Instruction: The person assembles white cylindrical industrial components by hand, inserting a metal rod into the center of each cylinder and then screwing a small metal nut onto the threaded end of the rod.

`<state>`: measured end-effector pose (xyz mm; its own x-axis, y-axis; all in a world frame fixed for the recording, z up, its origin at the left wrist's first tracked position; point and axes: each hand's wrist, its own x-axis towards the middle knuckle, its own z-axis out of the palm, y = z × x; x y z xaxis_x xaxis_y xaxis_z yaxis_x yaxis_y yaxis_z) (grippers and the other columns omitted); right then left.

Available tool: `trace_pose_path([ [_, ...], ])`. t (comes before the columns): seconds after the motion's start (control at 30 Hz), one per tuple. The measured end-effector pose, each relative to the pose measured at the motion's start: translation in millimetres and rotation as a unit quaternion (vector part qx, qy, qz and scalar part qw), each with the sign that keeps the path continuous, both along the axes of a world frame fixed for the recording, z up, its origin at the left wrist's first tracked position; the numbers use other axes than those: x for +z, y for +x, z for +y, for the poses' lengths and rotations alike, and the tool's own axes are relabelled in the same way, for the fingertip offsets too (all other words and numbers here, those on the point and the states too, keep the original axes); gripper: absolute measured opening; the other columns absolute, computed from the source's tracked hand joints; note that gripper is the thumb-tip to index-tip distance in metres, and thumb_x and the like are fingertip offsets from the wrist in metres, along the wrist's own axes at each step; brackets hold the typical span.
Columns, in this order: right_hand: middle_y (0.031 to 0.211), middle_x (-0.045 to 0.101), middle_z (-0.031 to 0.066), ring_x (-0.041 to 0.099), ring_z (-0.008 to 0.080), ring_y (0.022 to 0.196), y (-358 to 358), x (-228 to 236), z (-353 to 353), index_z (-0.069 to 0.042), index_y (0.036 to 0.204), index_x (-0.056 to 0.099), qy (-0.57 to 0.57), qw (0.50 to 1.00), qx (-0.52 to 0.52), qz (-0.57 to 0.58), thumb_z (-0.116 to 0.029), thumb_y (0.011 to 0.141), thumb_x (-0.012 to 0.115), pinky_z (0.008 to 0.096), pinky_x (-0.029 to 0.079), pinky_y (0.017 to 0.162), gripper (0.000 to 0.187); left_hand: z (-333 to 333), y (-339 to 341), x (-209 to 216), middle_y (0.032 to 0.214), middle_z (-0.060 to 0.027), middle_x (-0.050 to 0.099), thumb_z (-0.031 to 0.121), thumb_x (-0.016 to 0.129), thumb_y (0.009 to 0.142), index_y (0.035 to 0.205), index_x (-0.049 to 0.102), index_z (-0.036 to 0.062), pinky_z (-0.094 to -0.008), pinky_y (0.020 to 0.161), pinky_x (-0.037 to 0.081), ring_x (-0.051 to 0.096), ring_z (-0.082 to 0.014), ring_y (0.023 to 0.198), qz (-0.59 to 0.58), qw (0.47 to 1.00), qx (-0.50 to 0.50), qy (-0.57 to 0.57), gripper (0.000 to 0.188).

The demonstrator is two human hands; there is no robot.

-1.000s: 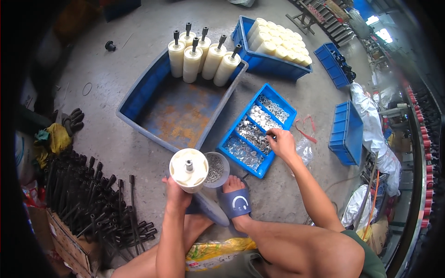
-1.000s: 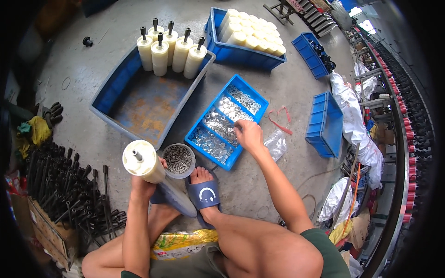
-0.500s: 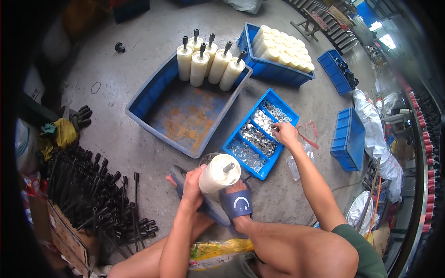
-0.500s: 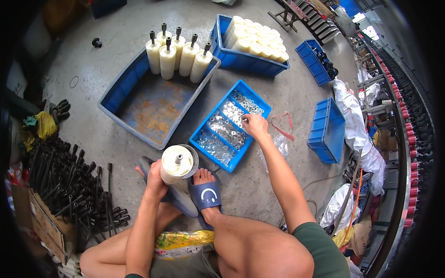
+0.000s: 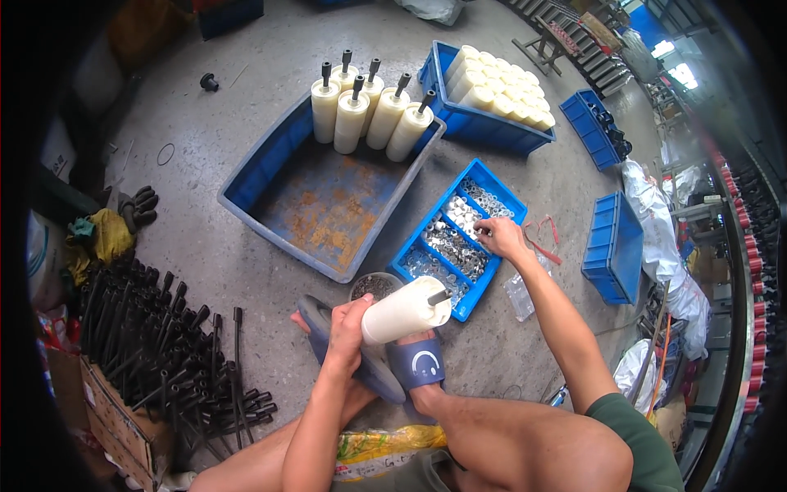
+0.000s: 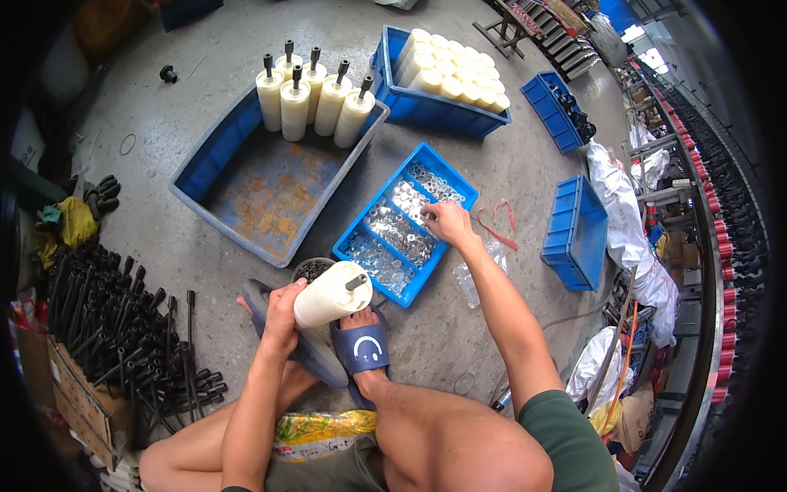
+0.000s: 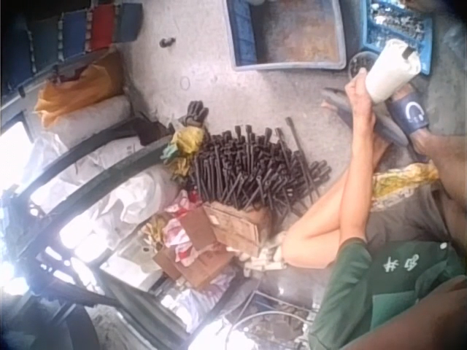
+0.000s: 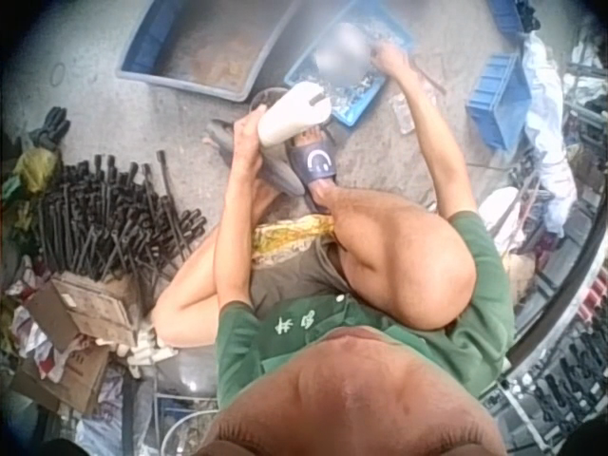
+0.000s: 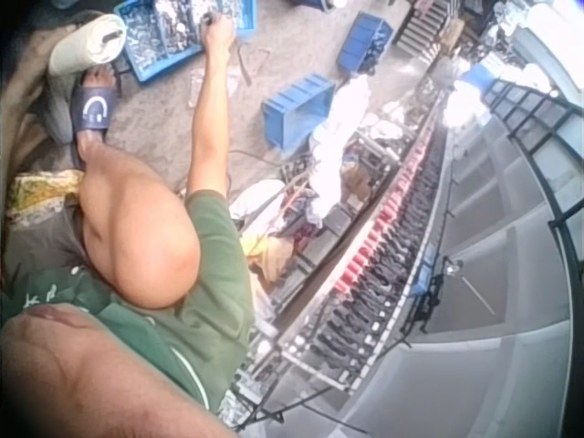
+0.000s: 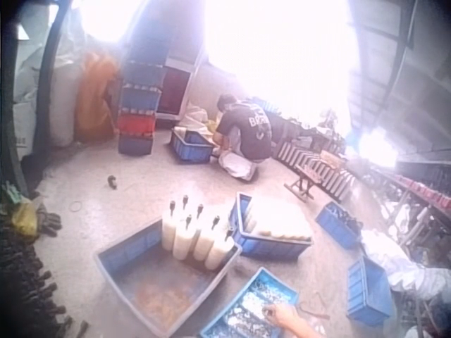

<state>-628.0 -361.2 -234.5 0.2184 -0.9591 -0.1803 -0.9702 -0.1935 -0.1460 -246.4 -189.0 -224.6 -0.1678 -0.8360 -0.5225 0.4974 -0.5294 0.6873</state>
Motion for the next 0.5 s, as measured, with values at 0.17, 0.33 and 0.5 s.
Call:
trace_pose_path([
  [0.17, 0.084, 0.072, 0.0084, 0.070, 0.0295, 0.082, -10.2, 1.8, 6.1, -0.013, 0.091, 0.077, -0.119, 0.990, -0.018, -0.074, -0.026, 0.082, 0.074, 0.0413, 0.056, 0.072, 0.016, -3.1, -3.8, 6.7, 0.087, -0.0064, 0.073, 0.031, 0.058, 0.101, 0.096, 0.074, -0.0011, -0.0266, 0.071, 0.049, 0.066, -0.0127, 0.075, 0.012, 1.000, 0.013, 0.013, 0.036],
  [0.33, 0.091, 0.075, 0.0087, 0.068, 0.0106, 0.077, 66.2, 93.0, 42.1, 0.002, 0.092, 0.074, 0.023, 0.897, -0.121, -0.425, -0.006, 0.083, 0.076, 0.0256, 0.055, 0.070, 0.012, -0.7, -1.3, 0.5, 0.083, -0.0052, 0.072, 0.029, 0.057, 0.100, 0.092, 0.074, -0.0018, -0.0262, 0.068, 0.048, 0.064, -0.0118, 0.072, 0.002, 1.000, 0.024, 0.013, 0.036],
  [0.5, 0.095, 0.074, 0.0090, 0.069, 0.0106, 0.083, 132.7, 183.8, 86.9, 0.002, 0.093, 0.074, 0.138, 0.834, 0.012, -0.534, -0.001, 0.080, 0.081, 0.0251, 0.056, 0.072, 0.015, -1.3, -4.2, 7.9, 0.082, -0.0058, 0.071, 0.027, 0.056, 0.100, 0.090, 0.074, -0.0032, -0.0263, 0.067, 0.048, 0.063, -0.0113, 0.072, 0.011, 0.999, 0.017, 0.032, 0.036],
])
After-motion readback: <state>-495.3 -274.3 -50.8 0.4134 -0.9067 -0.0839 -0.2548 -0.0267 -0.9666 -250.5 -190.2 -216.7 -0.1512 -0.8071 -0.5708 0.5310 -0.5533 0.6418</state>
